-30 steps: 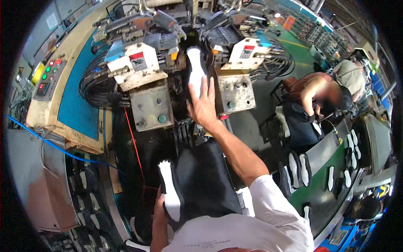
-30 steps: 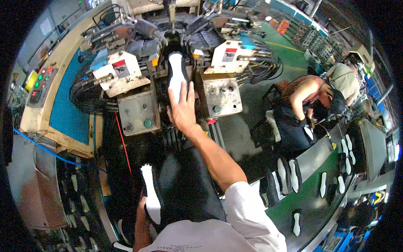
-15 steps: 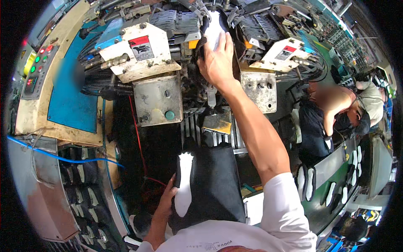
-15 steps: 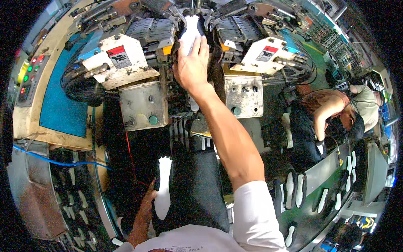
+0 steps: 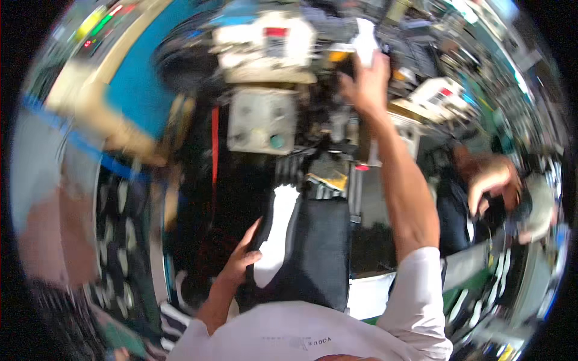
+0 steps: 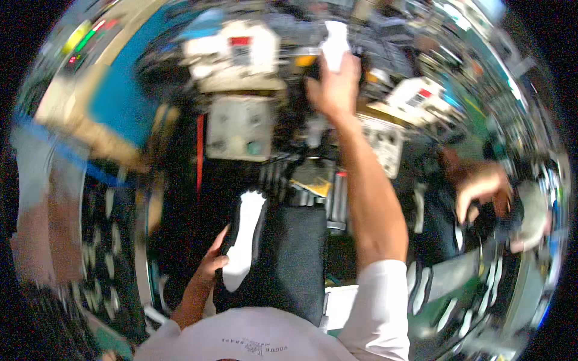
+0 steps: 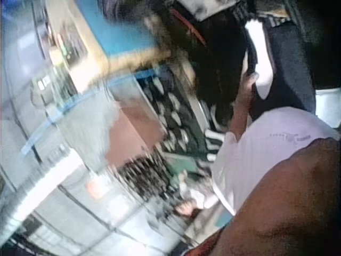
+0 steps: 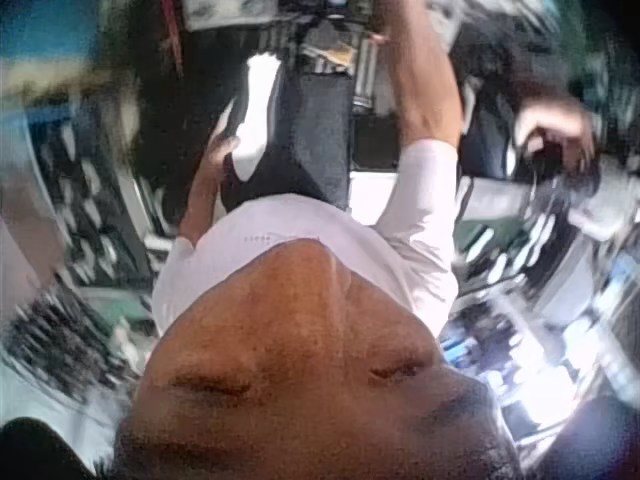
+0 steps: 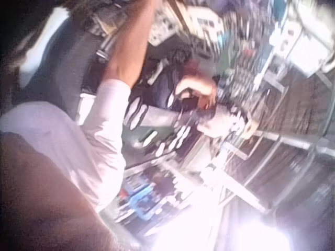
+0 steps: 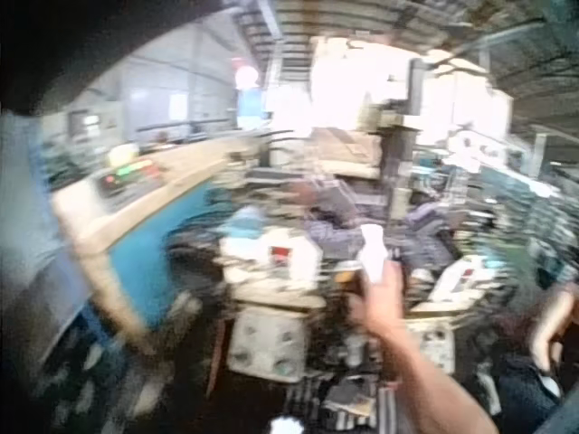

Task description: Operating a lasting machine to shape shoe uppers onto lasts.

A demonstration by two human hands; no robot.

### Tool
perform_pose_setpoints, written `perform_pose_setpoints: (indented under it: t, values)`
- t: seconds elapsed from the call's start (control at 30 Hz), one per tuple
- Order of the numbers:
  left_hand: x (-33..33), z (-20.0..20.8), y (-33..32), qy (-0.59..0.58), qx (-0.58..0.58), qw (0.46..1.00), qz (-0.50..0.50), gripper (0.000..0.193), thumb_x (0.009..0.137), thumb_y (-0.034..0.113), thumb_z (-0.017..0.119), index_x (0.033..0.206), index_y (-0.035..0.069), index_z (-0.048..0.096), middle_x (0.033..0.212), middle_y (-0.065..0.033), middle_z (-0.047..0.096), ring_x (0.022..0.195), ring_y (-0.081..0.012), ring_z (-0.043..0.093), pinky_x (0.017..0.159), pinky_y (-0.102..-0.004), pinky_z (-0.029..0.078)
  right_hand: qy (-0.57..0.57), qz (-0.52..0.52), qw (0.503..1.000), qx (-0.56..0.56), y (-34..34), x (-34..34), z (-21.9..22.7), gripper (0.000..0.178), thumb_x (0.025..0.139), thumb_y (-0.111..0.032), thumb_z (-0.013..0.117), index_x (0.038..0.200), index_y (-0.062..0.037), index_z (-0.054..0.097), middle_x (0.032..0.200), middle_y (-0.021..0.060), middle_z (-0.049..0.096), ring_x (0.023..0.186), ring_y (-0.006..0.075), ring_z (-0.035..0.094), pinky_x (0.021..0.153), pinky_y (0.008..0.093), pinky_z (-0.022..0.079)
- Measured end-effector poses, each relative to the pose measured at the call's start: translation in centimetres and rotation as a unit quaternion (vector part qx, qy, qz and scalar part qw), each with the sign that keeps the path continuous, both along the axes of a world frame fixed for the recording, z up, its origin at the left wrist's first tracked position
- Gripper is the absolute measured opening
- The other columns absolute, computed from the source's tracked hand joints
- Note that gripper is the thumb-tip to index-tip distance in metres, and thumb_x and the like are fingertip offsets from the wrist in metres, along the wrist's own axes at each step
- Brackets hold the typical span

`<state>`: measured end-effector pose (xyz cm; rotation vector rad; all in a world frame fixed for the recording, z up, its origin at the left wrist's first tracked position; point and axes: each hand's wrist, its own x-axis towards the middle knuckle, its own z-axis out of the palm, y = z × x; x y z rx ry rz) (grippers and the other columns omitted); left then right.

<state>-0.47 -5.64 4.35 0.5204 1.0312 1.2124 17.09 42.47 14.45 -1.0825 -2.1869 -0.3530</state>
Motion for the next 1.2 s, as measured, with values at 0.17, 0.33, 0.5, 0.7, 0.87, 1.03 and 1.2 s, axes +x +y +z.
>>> perform_pose_setpoints:
  t: [0.17,0.33,0.5,0.7,0.87,1.03,1.2]
  values:
    - [-1.0,0.9,-9.0,0.058,-0.002,0.988,0.143,0.098,0.087,0.022,0.074,0.174,0.012,0.029,0.166,-0.0073,0.044,0.137,-0.0202,0.052,0.121,-0.0362,0.037,0.082,0.100,0.980,-0.151,-13.2,3.1,-9.5,0.077,0.091,-0.010,0.074,0.163,-0.0121,0.048,0.168,0.0286,0.038,0.150,0.0484,0.044,0.125,0.0523,0.037]
    - [-2.5,2.0,-18.6,0.185,-0.082,0.928,0.313,0.101,0.089,0.017,0.079,0.174,0.011,0.026,0.174,-0.0124,0.035,0.159,-0.0229,0.031,0.130,-0.0358,0.023,-0.266,0.043,0.936,-0.226,-26.4,13.5,-30.3,0.055,0.108,-0.044,0.051,0.152,-0.0132,0.061,0.164,0.0149,0.052,0.146,0.0454,0.050,0.123,0.0607,0.034]
    - [-3.5,1.4,-31.6,0.240,-0.074,0.804,0.539,0.099,0.095,0.002,0.078,0.175,0.012,0.022,0.177,-0.0085,0.028,0.146,-0.0202,0.049,0.119,-0.0365,0.044,-0.158,0.165,0.942,-0.246,-24.6,12.2,-30.6,0.053,0.108,-0.046,0.051,0.140,-0.0068,0.070,0.138,0.0180,0.072,0.128,0.0469,0.062,0.116,0.0557,0.045]
    - [0.2,4.1,-45.2,0.322,-0.191,0.621,0.688,0.094,0.094,0.004,0.077,0.173,0.007,0.026,0.159,-0.0156,0.052,0.128,-0.0234,0.064,0.112,-0.0347,0.048,-0.121,0.193,0.944,-0.238,-24.4,13.7,-32.9,0.047,0.109,-0.039,0.056,0.137,-0.0060,0.072,0.136,0.0198,0.072,0.126,0.0434,0.064,0.110,0.0513,0.048]
    - [5.7,4.0,-56.2,0.342,-0.306,0.492,0.740,0.092,0.090,0.002,0.074,0.171,0.003,0.030,0.157,-0.0210,0.054,0.134,-0.0275,0.059,0.113,-0.0358,0.047,-0.117,0.227,0.929,-0.269,-25.5,11.8,-31.5,0.048,0.108,-0.039,0.057,0.126,0.0032,0.073,0.127,0.0284,0.072,0.113,0.0504,0.067,0.100,0.0556,0.053]
    - [10.4,-3.4,-67.5,0.417,-0.474,0.444,0.636,0.096,0.085,0.018,0.082,0.168,0.005,0.036,0.136,-0.0286,0.070,0.121,-0.0341,0.071,0.107,-0.0391,0.053,-0.072,0.238,0.936,-0.249,-25.8,11.8,-30.6,0.054,0.109,-0.044,0.054,0.126,0.0029,0.074,0.126,0.0283,0.072,0.113,0.0508,0.066,0.099,0.0562,0.052]
    - [13.4,-9.8,-67.6,0.384,-0.586,0.527,0.481,0.119,0.084,0.031,0.086,0.175,0.015,0.011,0.131,-0.0341,0.070,0.123,-0.0431,0.071,0.105,-0.0472,0.054,-0.105,0.176,0.950,-0.236,-24.9,14.3,-29.8,0.049,0.108,-0.040,0.057,0.134,-0.0020,0.073,0.132,0.0224,0.073,0.122,0.0443,0.066,0.107,0.0516,0.050]
